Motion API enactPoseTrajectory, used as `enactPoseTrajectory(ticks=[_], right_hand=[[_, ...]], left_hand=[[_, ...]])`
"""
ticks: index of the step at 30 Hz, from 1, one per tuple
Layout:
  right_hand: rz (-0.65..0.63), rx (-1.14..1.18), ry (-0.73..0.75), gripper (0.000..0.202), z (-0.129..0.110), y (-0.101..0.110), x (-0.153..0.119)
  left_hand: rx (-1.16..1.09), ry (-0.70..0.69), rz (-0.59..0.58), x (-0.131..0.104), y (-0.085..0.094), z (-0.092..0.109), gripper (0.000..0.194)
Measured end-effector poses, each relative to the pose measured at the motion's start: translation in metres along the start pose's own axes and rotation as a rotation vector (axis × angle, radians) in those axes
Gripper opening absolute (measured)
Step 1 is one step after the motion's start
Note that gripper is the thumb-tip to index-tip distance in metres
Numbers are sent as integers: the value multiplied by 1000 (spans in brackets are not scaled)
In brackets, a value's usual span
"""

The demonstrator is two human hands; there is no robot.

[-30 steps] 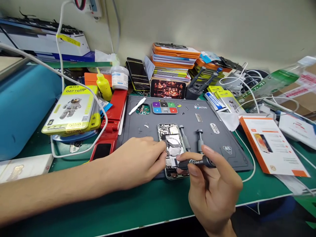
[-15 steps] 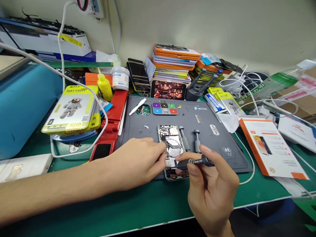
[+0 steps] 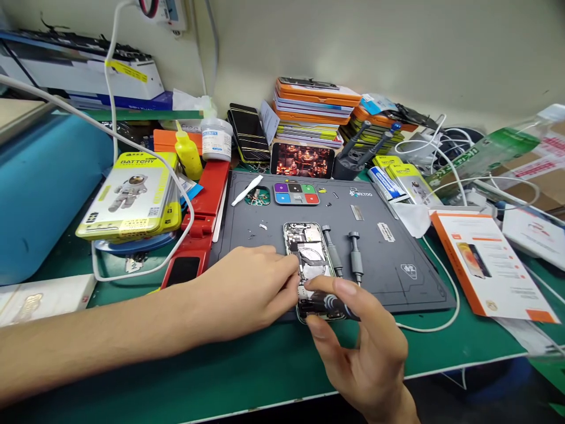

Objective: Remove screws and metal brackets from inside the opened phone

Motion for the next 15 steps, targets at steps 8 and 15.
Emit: enactPoseTrajectory(ticks=[8, 15], right_hand=[[88, -28, -63, 69, 4, 0, 0], [104, -85, -56, 56, 0, 4, 3]], left_hand=[[30, -3, -6, 2, 0, 0, 26], [26, 3, -28, 2, 1, 0, 25]])
Point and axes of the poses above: each hand's wrist, its own x-axis towards the middle knuckle, its own y-axis out of the back of the hand, z = x × y, the point moved 4 cm from there along x, towards the middle knuckle, and after that the axes turned 1 degree about x, right-handed, at the moved point
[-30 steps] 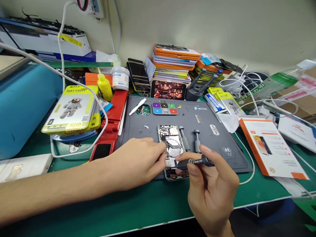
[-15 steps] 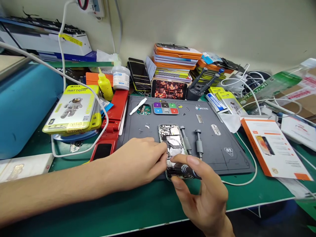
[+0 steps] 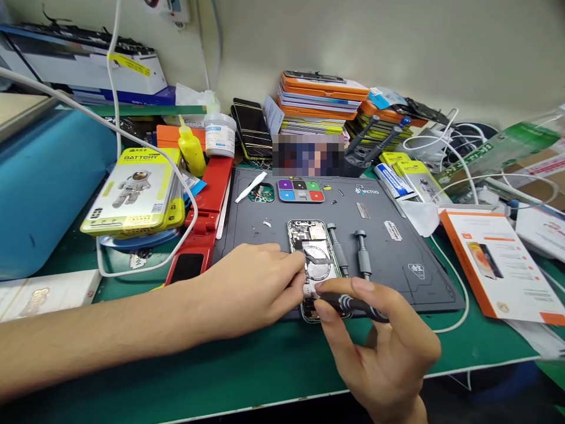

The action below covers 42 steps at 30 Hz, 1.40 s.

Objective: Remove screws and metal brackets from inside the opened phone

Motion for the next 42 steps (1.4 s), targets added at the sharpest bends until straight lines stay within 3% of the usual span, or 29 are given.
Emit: enactPoseTrajectory(ticks=[6, 21, 29, 32, 36, 42], right_hand=[[-94, 177, -44, 78, 4, -2, -12], [-49, 190, -24, 78, 2, -3, -11], [-49, 122, -43, 76, 1, -2, -8], [-21, 53, -87, 75, 1, 0, -7], [114, 144, -186, 74, 2, 5, -4], [130, 175, -121, 78, 2, 4, -1]], left_hand=[[-6, -6, 7, -1, 0, 1, 26], [-73, 19, 44, -1, 0, -3, 19], [-222, -88, 163, -3, 4, -4, 13], [-201, -167, 164, -5, 4, -4, 8], [-211, -244, 151, -6, 4, -4, 10], [-244, -282, 151, -7, 4, -3, 13]])
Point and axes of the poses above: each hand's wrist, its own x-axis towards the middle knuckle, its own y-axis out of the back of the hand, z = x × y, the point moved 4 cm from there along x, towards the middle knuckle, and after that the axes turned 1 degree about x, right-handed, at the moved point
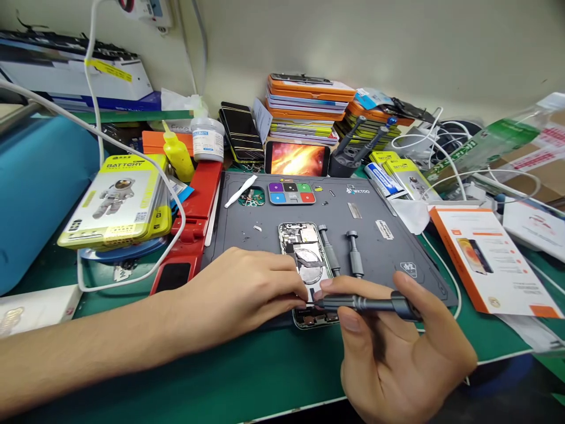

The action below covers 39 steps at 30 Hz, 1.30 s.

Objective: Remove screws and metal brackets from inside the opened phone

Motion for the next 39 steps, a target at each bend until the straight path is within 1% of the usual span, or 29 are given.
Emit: enactPoseTrajectory(ticks=[5, 10, 13, 15, 16, 19, 21, 22, 23, 26, 27, 29, 31, 34, 36, 39], right_hand=[[15, -38, -48, 71, -1, 1, 1], [136, -30, -123, 62, -4, 7, 1], [172, -10, -169, 63, -2, 10, -3], [205, -4, -148, 67, -2, 11, -6], [236, 7, -142, 66, -2, 12, -6], [346, 141, -186, 49, 0, 16, -1], [363, 305, -306, 38, 7, 21, 7], [332, 379, -394, 33, 11, 23, 11], [274, 437, -496, 28, 16, 25, 14], [29, 579, -795, 11, 27, 29, 16], [-69, 611, -872, 11, 29, 30, 14], [-270, 581, -978, 18, 28, 30, 8], [-441, 420, -986, 28, 26, 30, 4], [-617, 154, -848, 29, 22, 25, 5], [-670, 44, -784, 30, 21, 20, 7], [-667, -19, -758, 32, 21, 14, 10]], left_hand=[[1, 21, -42, 1, -1, 0, 15], [28, 73, -84, 2, -2, 1, 14], [35, 107, -60, 3, 0, 3, 14], [10, 134, -41, 3, 2, 4, 15], [-4, 155, -37, 4, 2, 4, 14], [-12, 265, -40, 3, 3, 2, 15], [-1, 340, -50, 3, 3, 0, 18], [3, 361, -62, 3, 2, 0, 20], [11, 370, -75, 3, 2, 0, 22], [45, 373, -113, 4, 0, -2, 27], [45, 382, -122, 4, 0, -3, 28], [7, 409, -114, 4, -2, -7, 30], [-60, 418, -81, 3, -2, -11, 27], [-126, 374, -25, 2, -3, -15, 15], [-130, 323, -8, 2, -3, -15, 10], [-102, 256, -5, 2, -3, -13, 9]])
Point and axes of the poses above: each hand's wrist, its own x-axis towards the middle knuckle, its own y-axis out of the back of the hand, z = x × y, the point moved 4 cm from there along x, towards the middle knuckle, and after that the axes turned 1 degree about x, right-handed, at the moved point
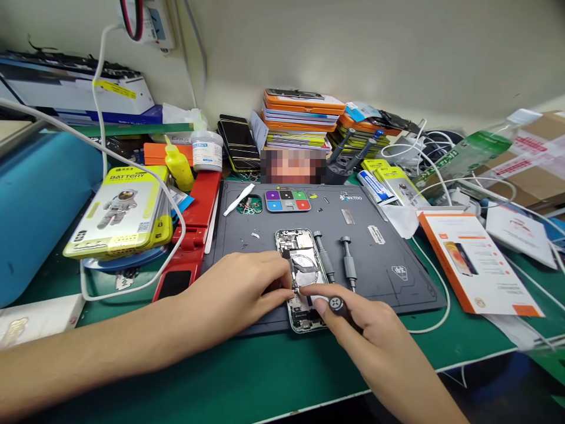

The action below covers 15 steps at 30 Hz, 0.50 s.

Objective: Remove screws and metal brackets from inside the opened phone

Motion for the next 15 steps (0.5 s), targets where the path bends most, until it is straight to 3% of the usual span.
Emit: enactPoseTrajectory(ticks=[6, 15], right_hand=[[-11, -53, 30, 29, -4, -3, 6], [-40, -229, -89, 29, -3, -8, 16]], left_hand=[[61, -32, -3, 1, 1, 3, 10], [236, -61, -10, 1, -4, 5, 13]])
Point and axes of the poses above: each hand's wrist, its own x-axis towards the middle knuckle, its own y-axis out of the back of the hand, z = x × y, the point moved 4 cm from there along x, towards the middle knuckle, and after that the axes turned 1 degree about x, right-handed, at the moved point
